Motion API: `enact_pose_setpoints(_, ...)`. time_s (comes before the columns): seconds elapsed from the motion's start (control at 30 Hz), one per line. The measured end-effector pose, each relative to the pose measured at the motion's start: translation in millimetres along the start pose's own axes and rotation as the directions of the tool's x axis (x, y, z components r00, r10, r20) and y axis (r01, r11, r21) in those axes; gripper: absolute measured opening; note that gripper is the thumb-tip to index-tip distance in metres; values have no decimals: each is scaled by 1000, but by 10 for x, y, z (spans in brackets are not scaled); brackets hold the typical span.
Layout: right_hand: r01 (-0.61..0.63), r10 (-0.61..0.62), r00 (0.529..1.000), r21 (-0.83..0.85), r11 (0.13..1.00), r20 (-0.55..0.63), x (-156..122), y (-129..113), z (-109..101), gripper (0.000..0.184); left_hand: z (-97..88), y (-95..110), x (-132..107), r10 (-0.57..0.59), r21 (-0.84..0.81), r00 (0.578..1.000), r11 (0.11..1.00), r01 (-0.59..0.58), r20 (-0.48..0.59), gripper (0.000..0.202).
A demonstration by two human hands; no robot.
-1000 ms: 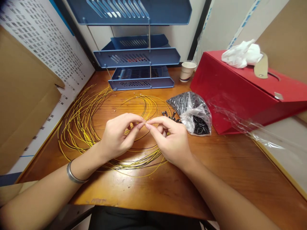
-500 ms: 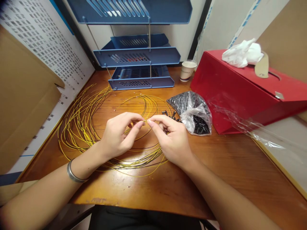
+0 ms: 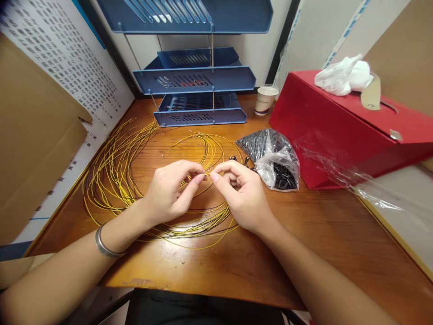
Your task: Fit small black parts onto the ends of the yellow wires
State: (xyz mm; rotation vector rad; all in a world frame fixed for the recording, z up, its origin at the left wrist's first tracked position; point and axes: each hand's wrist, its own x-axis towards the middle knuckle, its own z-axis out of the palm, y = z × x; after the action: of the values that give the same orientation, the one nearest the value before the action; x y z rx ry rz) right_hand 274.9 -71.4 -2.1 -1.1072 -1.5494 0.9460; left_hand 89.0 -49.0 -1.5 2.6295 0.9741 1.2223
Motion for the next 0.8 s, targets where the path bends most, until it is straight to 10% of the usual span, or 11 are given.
enact_pose_setpoints(0.8,2,-6,997,43,999,78,-11,14,3,13,-17,13,-4,0,8,999,1000,0,42,13)
